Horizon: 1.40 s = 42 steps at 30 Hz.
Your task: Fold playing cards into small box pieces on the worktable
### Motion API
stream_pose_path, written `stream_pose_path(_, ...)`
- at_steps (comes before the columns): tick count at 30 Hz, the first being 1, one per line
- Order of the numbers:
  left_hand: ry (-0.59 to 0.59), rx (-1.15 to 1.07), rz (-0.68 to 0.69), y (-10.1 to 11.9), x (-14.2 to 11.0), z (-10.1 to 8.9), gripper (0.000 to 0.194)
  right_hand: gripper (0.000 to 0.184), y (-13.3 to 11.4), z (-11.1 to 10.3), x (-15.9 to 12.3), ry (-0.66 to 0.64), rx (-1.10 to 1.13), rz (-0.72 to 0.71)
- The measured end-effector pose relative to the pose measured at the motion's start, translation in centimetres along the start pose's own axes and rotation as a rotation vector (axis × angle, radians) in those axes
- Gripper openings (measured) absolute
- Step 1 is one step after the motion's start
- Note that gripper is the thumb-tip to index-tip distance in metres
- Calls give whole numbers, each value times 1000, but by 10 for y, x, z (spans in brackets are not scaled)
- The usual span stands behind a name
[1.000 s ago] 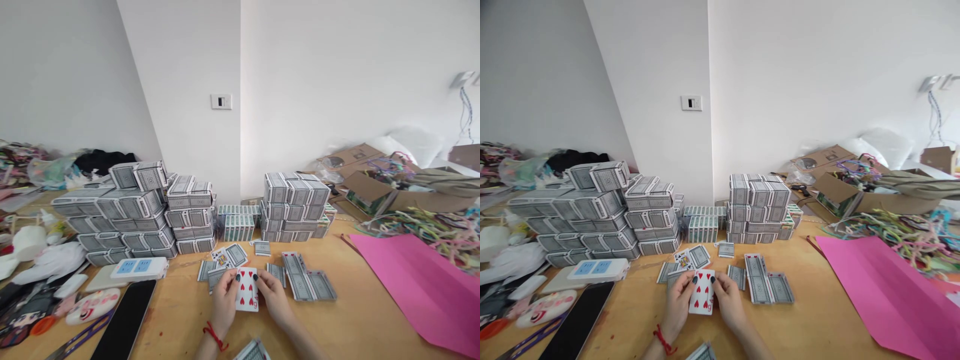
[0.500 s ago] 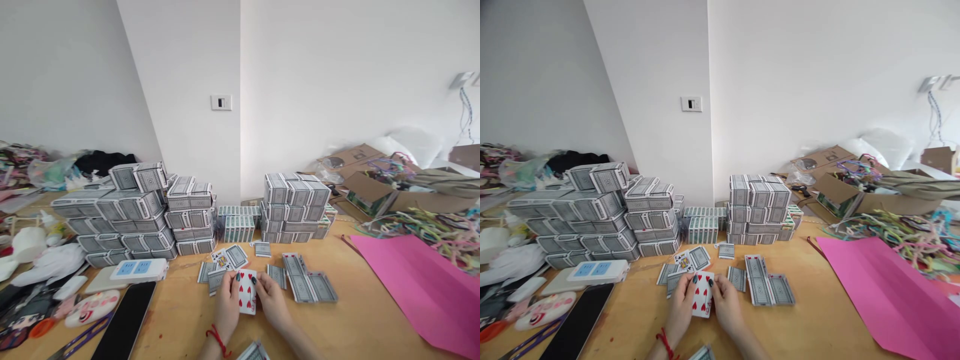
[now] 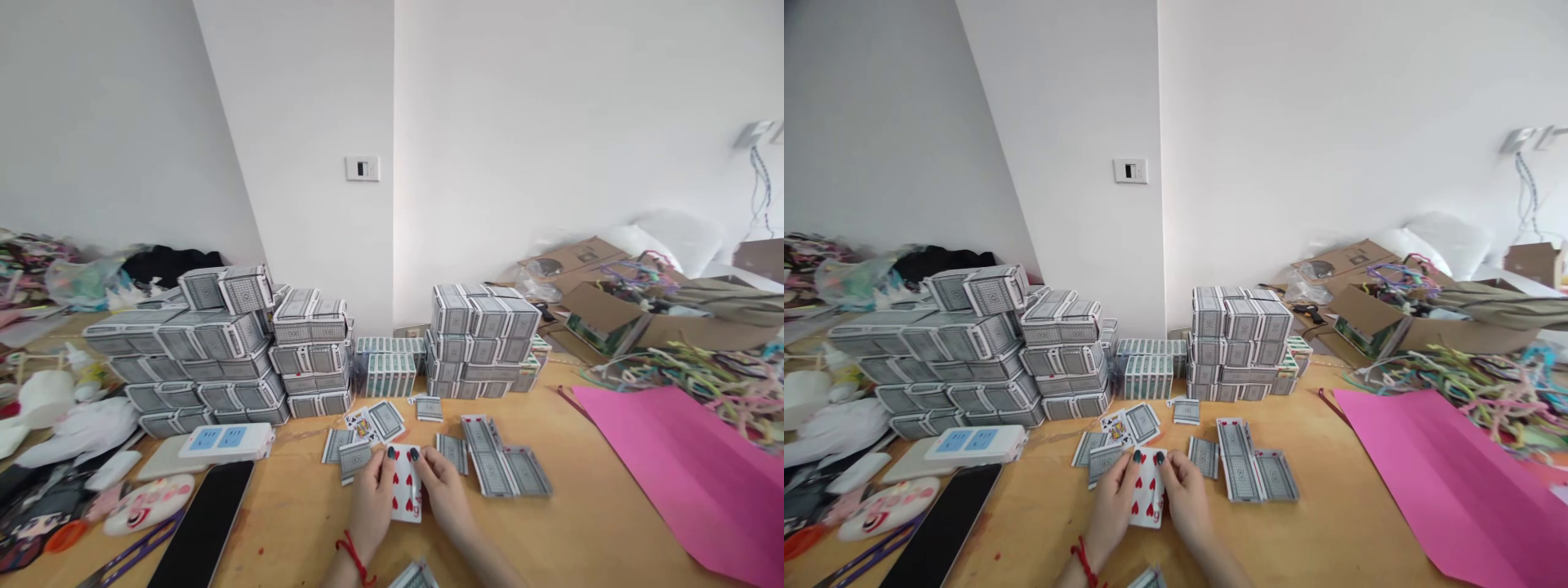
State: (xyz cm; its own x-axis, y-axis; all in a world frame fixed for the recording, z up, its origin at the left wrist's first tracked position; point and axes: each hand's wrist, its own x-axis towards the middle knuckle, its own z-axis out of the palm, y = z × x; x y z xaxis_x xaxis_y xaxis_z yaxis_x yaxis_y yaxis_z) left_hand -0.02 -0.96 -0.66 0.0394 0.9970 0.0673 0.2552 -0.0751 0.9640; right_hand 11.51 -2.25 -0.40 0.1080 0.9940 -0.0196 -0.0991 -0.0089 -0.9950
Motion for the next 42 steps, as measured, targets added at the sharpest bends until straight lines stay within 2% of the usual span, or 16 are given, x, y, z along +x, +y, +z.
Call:
stream_pose_path(10, 0, 121, 104, 2, -5, 4, 30, 46, -4, 2, 0, -34, -48, 83)
stream_pose_path(18, 91, 97, 109, -2, -6, 3, 34, 49, -3, -1, 0, -124, -52, 65)
stream_pose_path(23, 63, 32, 41, 0, -6, 2, 37, 47, 0, -3, 0, -105, -61, 20)
stream_pose_path(27, -14, -24, 15, 4, -8, 2, 36, 47, 5, -5, 2, -61, -71, -13)
stream_pose_path(31, -32, 69, 52, 4, -8, 2, 36, 47, 4, -4, 2, -36, -77, 0)
stream_pose_path(35, 8, 178, 97, 1, -8, 1, 35, 48, -2, -5, 1, -81, -61, 26)
stream_pose_path(38, 38, 216, 120, 0, -7, 1, 36, 50, -5, -4, 0, -116, -58, 32)
stream_pose_path(42, 44, 232, 117, 3, -6, 2, 38, 54, -4, -2, -1, -101, -103, 32)
